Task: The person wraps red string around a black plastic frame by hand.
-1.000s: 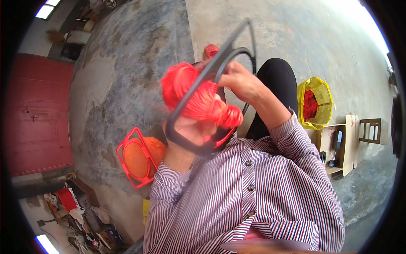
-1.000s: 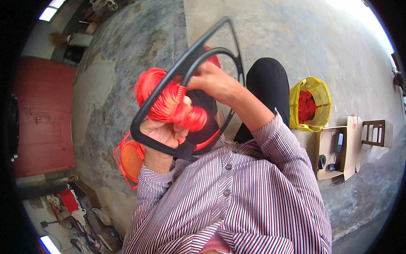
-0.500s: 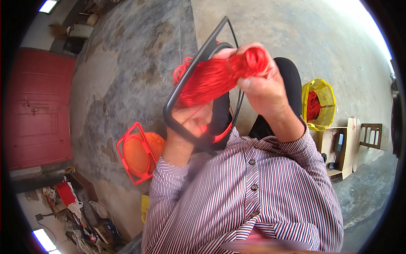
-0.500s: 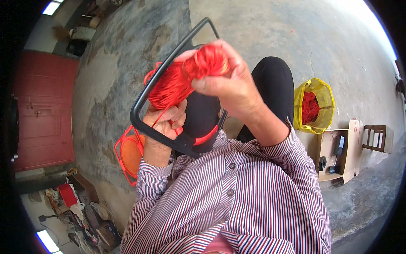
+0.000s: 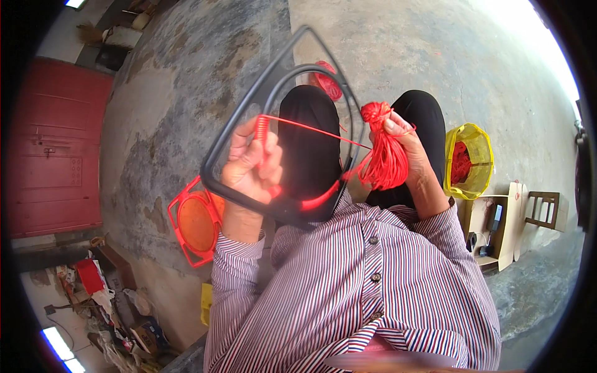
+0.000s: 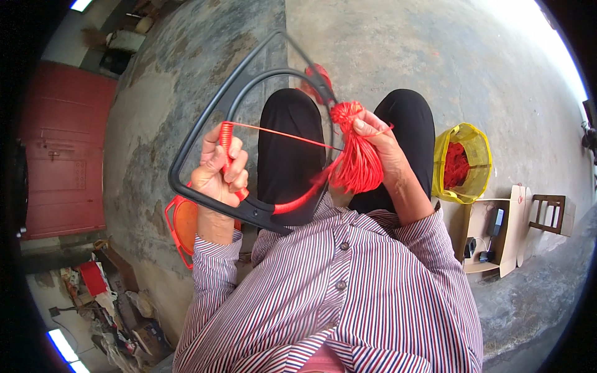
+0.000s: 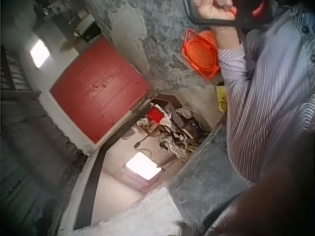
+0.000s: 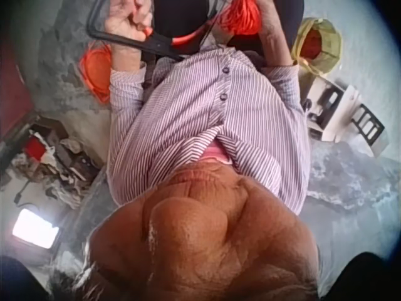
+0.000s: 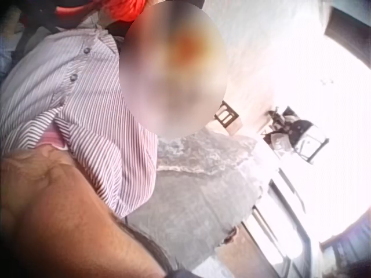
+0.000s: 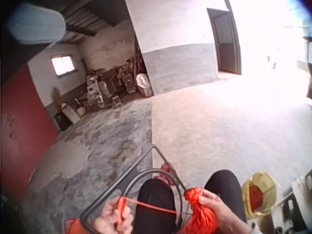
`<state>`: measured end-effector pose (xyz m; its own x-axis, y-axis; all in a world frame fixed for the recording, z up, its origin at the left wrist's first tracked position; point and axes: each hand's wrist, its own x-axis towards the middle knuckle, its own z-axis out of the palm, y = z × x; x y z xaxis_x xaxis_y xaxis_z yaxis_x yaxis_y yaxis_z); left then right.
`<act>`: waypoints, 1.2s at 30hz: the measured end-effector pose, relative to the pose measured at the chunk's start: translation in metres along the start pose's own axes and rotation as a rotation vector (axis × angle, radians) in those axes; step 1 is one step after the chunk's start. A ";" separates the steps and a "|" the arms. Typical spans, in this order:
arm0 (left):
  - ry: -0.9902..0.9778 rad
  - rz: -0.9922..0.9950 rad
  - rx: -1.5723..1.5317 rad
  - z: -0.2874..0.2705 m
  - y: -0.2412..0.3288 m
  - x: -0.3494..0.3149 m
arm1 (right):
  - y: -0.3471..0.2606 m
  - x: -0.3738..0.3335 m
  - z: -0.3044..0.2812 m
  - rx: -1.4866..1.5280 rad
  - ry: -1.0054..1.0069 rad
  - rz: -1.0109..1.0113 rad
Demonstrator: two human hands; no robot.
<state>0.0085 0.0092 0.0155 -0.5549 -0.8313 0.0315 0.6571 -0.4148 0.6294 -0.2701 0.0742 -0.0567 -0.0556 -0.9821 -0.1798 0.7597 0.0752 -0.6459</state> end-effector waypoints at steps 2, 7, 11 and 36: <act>0.030 -0.014 0.000 -0.003 0.002 -0.003 | 0.010 0.005 -0.019 -0.290 0.100 0.092; 0.016 -0.175 -0.032 0.011 0.002 -0.002 | 0.043 0.009 -0.020 -0.937 -0.011 -0.011; 0.038 -0.151 0.192 0.030 0.000 0.002 | 0.042 0.009 0.006 -1.200 -0.086 0.045; 0.293 -0.047 0.137 0.050 -0.028 0.003 | -0.008 -0.005 0.078 -0.129 -0.464 0.101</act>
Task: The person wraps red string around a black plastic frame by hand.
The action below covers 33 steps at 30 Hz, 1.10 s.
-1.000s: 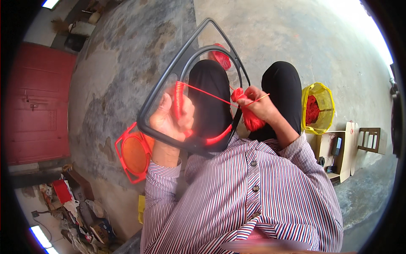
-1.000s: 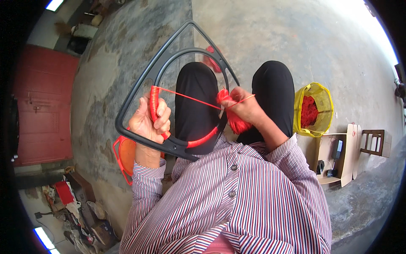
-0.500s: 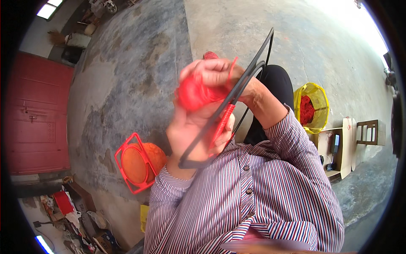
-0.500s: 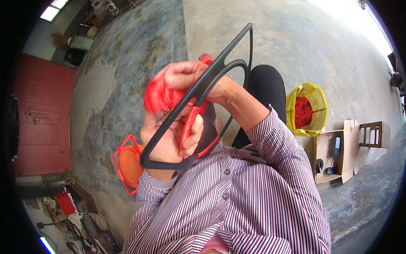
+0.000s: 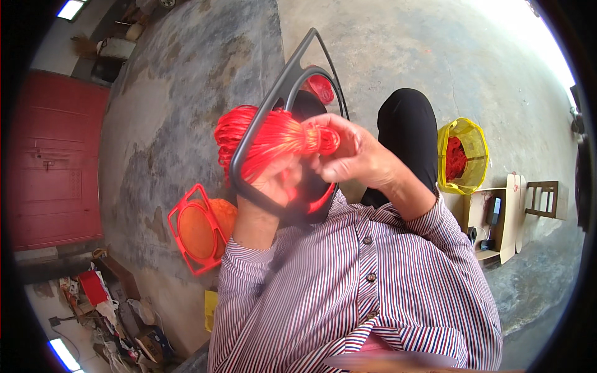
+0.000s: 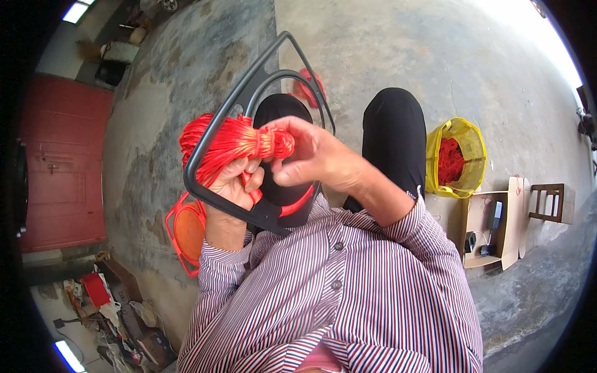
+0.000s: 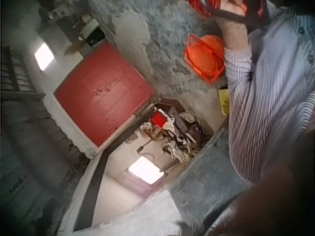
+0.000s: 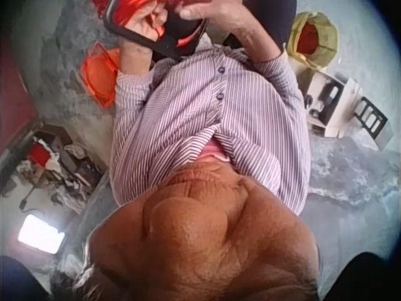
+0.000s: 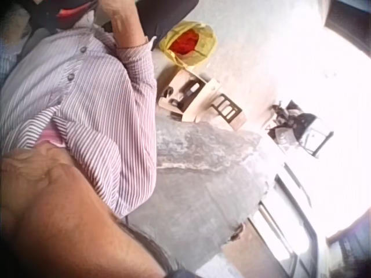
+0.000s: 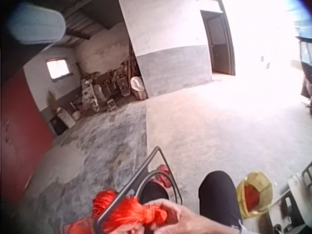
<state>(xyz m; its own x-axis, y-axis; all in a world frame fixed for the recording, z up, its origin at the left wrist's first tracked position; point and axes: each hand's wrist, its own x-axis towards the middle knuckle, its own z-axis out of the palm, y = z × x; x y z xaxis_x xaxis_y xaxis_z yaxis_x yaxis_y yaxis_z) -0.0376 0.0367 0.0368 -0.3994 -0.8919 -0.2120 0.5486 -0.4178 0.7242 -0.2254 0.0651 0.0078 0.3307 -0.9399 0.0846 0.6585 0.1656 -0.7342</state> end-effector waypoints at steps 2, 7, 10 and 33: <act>0.040 0.010 0.062 0.002 -0.001 -0.002 | -0.009 0.001 0.031 0.092 0.234 -0.040; 0.295 0.007 -0.272 0.035 0.007 0.009 | -0.028 0.006 0.000 -0.373 0.001 -0.642; -0.226 0.036 -0.133 -0.039 0.018 0.014 | -0.059 -0.007 -0.010 0.155 -0.013 -0.625; -0.158 0.109 0.058 -0.016 0.024 -0.003 | 0.046 0.003 -0.072 -1.010 0.322 0.118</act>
<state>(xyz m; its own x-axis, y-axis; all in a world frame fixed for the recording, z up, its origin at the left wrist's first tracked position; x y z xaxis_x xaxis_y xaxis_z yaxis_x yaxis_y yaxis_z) -0.0120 0.0264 0.0441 -0.4530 -0.8911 -0.0279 0.5531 -0.3055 0.7751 -0.2432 0.0488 -0.0742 0.0640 -0.9932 -0.0973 -0.2803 0.0757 -0.9569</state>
